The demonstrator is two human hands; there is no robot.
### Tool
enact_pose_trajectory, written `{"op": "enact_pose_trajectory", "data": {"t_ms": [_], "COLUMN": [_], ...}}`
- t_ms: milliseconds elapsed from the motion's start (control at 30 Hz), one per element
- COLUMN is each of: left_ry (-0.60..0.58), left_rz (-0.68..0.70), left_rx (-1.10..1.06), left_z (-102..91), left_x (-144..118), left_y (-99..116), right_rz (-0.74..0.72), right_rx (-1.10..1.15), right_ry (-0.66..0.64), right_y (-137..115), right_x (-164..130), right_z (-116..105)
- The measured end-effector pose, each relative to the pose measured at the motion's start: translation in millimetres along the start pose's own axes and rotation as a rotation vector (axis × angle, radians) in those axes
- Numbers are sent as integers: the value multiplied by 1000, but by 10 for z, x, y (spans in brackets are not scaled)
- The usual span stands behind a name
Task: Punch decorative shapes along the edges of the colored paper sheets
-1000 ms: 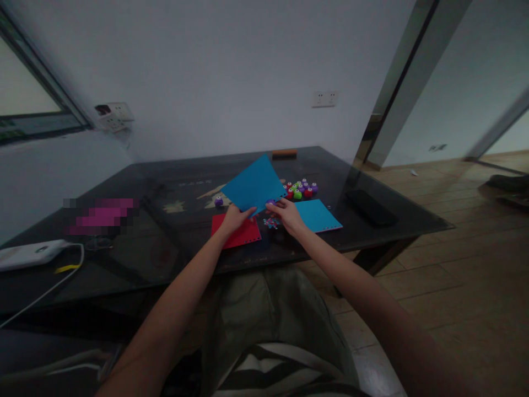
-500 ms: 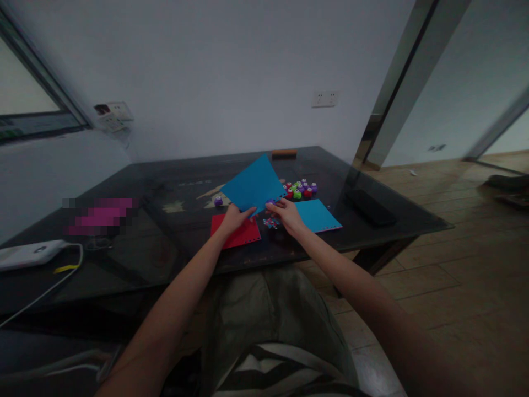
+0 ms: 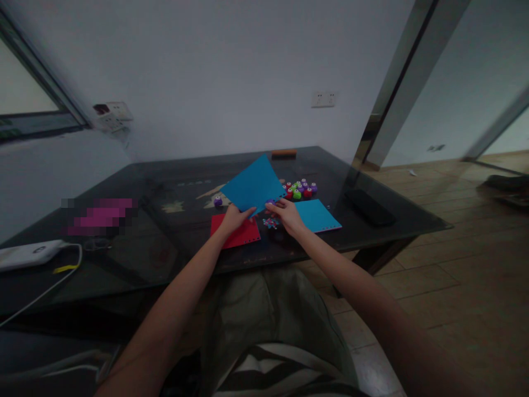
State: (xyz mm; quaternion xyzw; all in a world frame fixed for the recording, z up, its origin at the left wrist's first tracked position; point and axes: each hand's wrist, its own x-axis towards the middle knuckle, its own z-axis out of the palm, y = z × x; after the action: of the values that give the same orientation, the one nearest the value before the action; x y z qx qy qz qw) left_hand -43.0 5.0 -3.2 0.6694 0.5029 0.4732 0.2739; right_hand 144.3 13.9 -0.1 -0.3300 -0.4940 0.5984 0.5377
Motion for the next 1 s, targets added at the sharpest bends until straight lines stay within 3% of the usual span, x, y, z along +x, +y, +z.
{"op": "enact_pose_trajectory", "data": {"t_ms": [467,1000], "left_ry": [21,12], "left_rz": [50,41], "left_rx": [6,-7], "left_z": [16,10], "left_x": [34,10], "left_y": [-82,-36], "right_rz": [-12,-35], "right_rx": [0,-32], "right_ry": [8,21], "right_y": [8,4], "right_x": [8,11], "right_z": [3,-3]}}
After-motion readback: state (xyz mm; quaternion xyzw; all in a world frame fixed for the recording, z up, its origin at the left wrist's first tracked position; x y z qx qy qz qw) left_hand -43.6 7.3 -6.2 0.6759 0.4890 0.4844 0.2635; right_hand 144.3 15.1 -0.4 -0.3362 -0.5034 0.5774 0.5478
